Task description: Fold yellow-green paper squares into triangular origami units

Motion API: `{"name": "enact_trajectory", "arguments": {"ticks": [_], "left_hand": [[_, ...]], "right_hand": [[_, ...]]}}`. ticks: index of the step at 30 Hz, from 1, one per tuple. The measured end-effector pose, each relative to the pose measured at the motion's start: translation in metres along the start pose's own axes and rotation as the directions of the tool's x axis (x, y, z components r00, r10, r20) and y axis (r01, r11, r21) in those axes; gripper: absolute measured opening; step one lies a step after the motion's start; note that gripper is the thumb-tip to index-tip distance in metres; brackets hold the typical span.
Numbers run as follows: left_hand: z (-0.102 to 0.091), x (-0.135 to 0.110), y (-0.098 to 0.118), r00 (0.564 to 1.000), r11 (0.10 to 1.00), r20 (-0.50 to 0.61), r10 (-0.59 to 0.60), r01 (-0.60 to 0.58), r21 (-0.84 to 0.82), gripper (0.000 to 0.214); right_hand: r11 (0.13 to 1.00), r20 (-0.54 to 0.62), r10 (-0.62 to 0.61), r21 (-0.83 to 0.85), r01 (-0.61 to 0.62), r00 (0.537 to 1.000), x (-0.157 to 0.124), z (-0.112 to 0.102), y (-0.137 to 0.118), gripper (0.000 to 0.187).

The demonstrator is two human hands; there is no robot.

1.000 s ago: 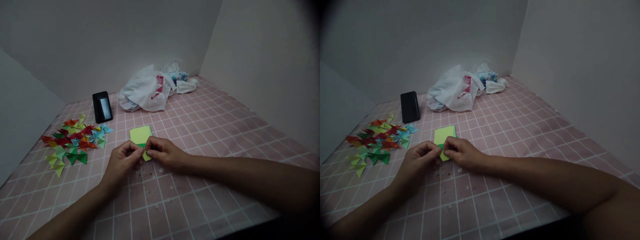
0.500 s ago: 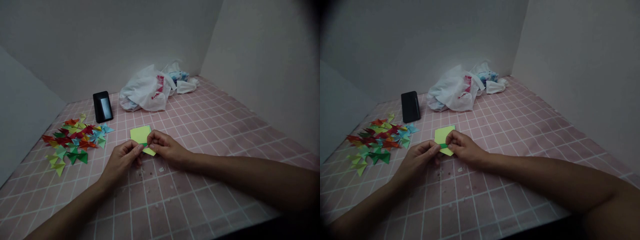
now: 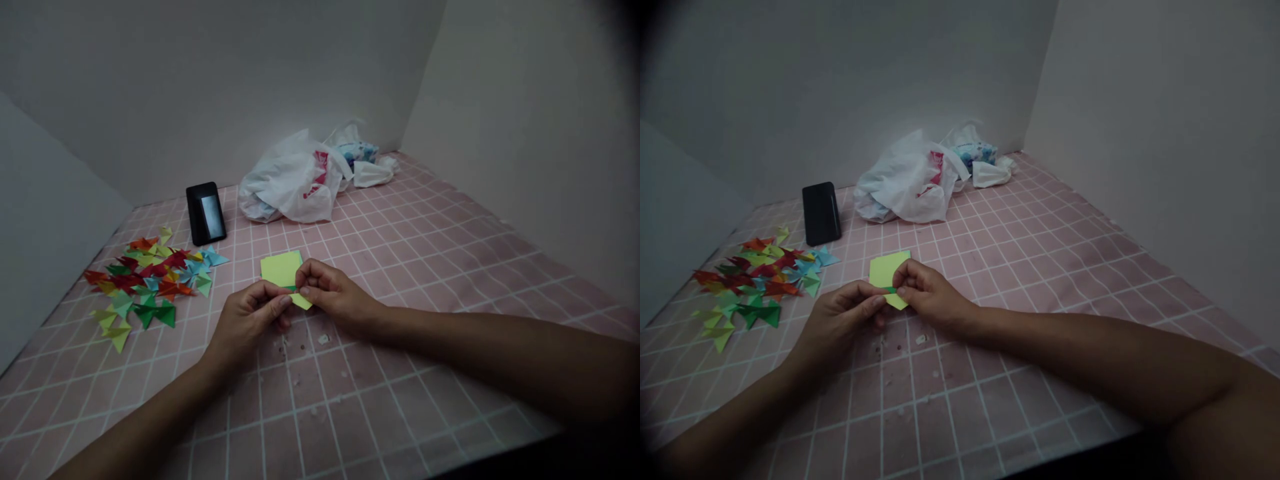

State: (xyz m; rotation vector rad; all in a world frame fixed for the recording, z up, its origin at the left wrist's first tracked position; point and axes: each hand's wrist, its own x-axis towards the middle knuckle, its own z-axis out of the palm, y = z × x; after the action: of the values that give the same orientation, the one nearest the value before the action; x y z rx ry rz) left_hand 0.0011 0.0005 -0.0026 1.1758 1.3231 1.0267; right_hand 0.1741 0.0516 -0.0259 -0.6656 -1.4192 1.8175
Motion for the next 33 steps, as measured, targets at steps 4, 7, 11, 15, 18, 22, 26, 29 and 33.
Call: {"name": "enact_trajectory", "arguments": {"ticks": [4, 7, 11, 15, 18, 22, 26, 29, 33], "left_hand": [[-0.0006, 0.0001, 0.0009, 1.0, 1.0, -0.007, 0.002, -0.002, 0.026, 0.014], [-0.0008, 0.0011, 0.0014, 1.0, 0.999, 0.001, 0.009, -0.01, 0.036, 0.015], [-0.0015, 0.0039, 0.0013, 1.0, 0.999, 0.017, -0.026, 0.026, 0.026, 0.016], [-0.0029, 0.0057, 0.0008, 0.999, 0.999, 0.034, -0.024, 0.022, 0.037, 0.016], [-0.003, 0.0033, 0.0027, 1.0, 0.993, 0.017, 0.022, -0.024, 0.114, 0.016], [-0.0031, -0.0024, 0.0072, 0.984, 0.931, -0.005, 0.176, -0.165, 0.325, 0.012], [-0.0059, -0.004, 0.0076, 0.938, 0.804, 0.042, 0.343, -0.317, 0.503, 0.011], [-0.0082, -0.0032, 0.006, 0.914, 0.745, 0.091, 0.396, -0.378, 0.55, 0.009], [-0.0095, -0.0024, 0.0054, 0.901, 0.718, 0.122, 0.417, -0.408, 0.564, 0.009]], "right_hand": [[1.0, 0.005, 0.008, -0.019, -0.008, 1.0, -0.0001, 0.0004, 0.0003, 0.011], [1.0, 0.014, -0.005, -0.021, 0.005, 1.0, 0.0001, 0.0005, 0.0014, 0.011], [0.994, 0.018, -0.053, -0.094, 0.054, 0.998, 0.0, -0.0005, 0.002, 0.009], [0.982, 0.041, -0.073, -0.169, 0.079, 0.996, -0.0007, -0.0015, 0.0011, 0.009], [0.975, 0.036, -0.053, -0.214, 0.059, 0.998, -0.0023, -0.0011, -0.0001, 0.014], [0.948, 0.036, -0.038, -0.315, 0.048, 0.999, -0.0044, -0.0004, -0.0023, 0.018], [0.9, 0.038, -0.137, -0.412, 0.14, 0.99, -0.0054, -0.0005, -0.0039, 0.013], [0.83, 0.066, -0.252, -0.498, 0.251, 0.965, -0.0063, -0.0012, -0.0036, 0.012], [0.759, 0.121, -0.345, -0.547, 0.352, 0.931, -0.0075, -0.0023, -0.0024, 0.013]]}}
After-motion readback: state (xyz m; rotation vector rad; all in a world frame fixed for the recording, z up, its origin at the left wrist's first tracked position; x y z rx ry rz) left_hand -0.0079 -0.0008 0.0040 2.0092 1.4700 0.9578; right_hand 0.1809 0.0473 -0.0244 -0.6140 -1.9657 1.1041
